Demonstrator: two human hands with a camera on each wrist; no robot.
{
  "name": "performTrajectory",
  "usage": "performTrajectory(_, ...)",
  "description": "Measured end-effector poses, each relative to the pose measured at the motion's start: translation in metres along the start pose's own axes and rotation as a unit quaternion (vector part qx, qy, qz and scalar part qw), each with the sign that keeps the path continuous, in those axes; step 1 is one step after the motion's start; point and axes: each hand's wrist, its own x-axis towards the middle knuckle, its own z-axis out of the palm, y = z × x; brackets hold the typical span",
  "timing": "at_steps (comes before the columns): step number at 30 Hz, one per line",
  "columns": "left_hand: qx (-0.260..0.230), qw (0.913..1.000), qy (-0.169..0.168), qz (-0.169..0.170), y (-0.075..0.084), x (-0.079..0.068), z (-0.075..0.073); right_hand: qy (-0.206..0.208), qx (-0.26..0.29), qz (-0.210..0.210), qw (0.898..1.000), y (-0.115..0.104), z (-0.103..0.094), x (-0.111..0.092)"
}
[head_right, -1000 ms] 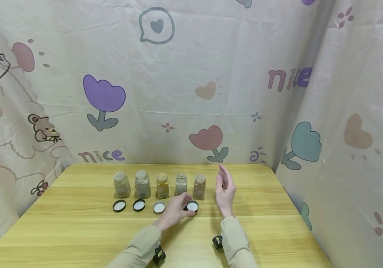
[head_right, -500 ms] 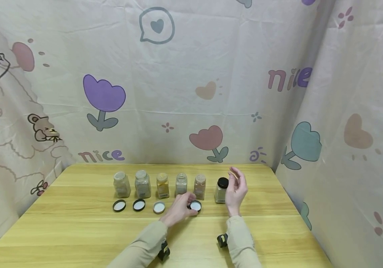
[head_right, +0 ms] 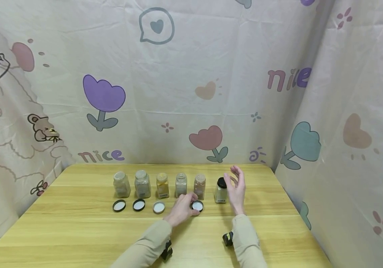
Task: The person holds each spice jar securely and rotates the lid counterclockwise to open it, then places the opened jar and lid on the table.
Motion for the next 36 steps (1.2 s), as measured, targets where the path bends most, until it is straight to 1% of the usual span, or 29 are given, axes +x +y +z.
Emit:
performTrajectory(4, 0.005, 1.0, 0.001, 0.001, 0.0, -0.001, 0.001, -0.06, -0.015, 0.047, 0.997, 0.0, -0.004, 0.002)
performTrajectory(8, -0.002, 1.0, 0.006, -0.001, -0.001, -0.002, 0.0, -0.121, -0.058, 0.085, 0.987, -0.001, -0.008, 0.0)
performTrajectory(11, -0.015, 0.9998, 0.011, -0.005, -0.002, -0.004, -0.002, -0.156, -0.093, 0.101, 0.978, 0.001, -0.011, -0.001)
performTrajectory(13, -0.029, 0.9995, 0.01, -0.007, -0.003, -0.005, -0.004, -0.17, -0.102, 0.103, 0.975, 0.003, -0.012, -0.001)
performTrajectory(17, -0.068, 0.9976, 0.006, -0.009, -0.006, -0.01, -0.007, -0.181, -0.109, 0.102, 0.972, 0.006, -0.012, 0.001)
performTrajectory(19, -0.086, 0.9963, 0.004, -0.009, -0.007, -0.012, -0.008, -0.186, -0.112, 0.111, 0.97, 0.007, -0.013, 0.001)
performTrajectory(22, -0.107, 0.9942, 0.002, -0.011, -0.008, -0.014, -0.009, -0.191, -0.112, 0.137, 0.966, 0.008, -0.015, 0.001)
performTrajectory(26, -0.123, 0.9923, 0.0, -0.012, -0.01, -0.019, -0.01, -0.196, -0.11, 0.163, 0.961, 0.008, -0.017, 0.001)
performTrajectory(31, -0.15, 0.9885, 0.005, -0.014, -0.012, -0.025, -0.015, -0.206, -0.119, 0.171, 0.956, 0.009, -0.019, 0.002)
performTrajectory(33, -0.17, 0.9854, 0.008, -0.01, -0.014, -0.028, -0.019, -0.211, -0.123, 0.174, 0.954, 0.011, -0.02, 0.002)
performTrajectory(36, -0.195, 0.9808, 0.014, 0.004, -0.017, -0.031, -0.025, -0.218, -0.123, 0.179, 0.951, 0.013, -0.021, 0.003)
